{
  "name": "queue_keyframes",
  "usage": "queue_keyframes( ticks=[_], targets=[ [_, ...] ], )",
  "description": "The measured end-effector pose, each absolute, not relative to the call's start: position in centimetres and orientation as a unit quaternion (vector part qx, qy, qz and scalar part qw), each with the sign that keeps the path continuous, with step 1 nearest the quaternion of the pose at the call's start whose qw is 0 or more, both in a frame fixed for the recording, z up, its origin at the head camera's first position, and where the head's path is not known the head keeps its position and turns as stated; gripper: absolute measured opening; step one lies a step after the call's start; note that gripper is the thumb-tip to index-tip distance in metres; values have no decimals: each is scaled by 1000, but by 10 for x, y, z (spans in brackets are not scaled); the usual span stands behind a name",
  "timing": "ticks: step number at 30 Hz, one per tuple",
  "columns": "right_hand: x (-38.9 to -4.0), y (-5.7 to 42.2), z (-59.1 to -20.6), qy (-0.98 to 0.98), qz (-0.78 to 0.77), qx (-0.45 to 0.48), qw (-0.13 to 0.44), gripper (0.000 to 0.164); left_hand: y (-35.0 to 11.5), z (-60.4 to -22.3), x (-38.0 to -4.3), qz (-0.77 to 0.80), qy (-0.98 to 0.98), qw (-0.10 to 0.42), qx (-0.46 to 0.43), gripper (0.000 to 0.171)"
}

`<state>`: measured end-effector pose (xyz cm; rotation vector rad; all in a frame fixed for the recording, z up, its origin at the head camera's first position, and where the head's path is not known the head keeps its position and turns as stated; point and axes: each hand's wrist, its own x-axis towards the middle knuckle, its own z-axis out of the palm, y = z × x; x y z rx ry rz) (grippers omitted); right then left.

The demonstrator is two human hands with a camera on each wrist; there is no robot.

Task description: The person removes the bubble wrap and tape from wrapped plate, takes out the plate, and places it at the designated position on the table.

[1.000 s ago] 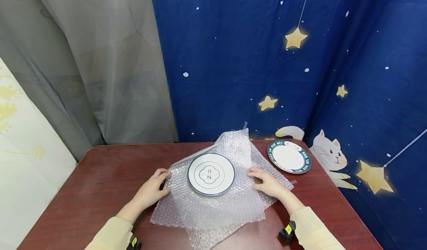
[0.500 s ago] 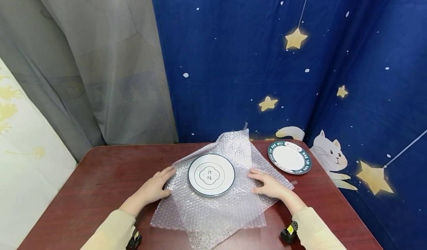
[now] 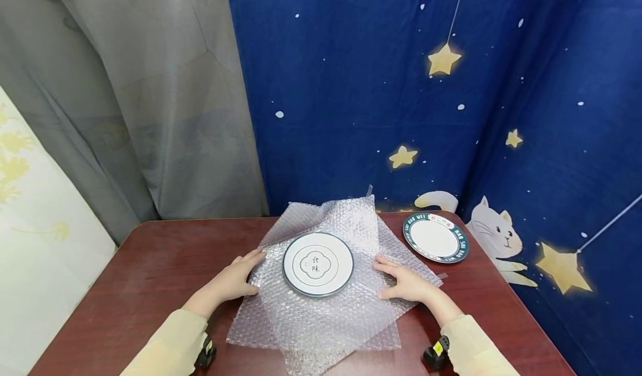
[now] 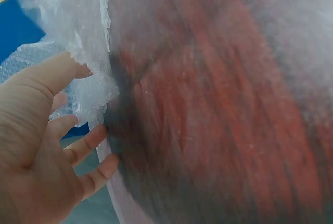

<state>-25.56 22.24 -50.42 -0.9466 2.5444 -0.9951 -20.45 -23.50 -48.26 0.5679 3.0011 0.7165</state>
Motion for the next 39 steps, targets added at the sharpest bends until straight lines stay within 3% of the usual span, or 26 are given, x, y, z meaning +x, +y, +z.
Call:
queue_keyframes(
  ticks=[21, 39],
  targets=[
    [-252, 222, -506, 872, -349, -319, 128, 80, -235, -481, -212, 232, 958, 43, 165, 86],
    [-251, 219, -503, 877, -337, -315, 134, 80, -227, -488, -211, 177, 969, 46, 168, 112]
  ],
)
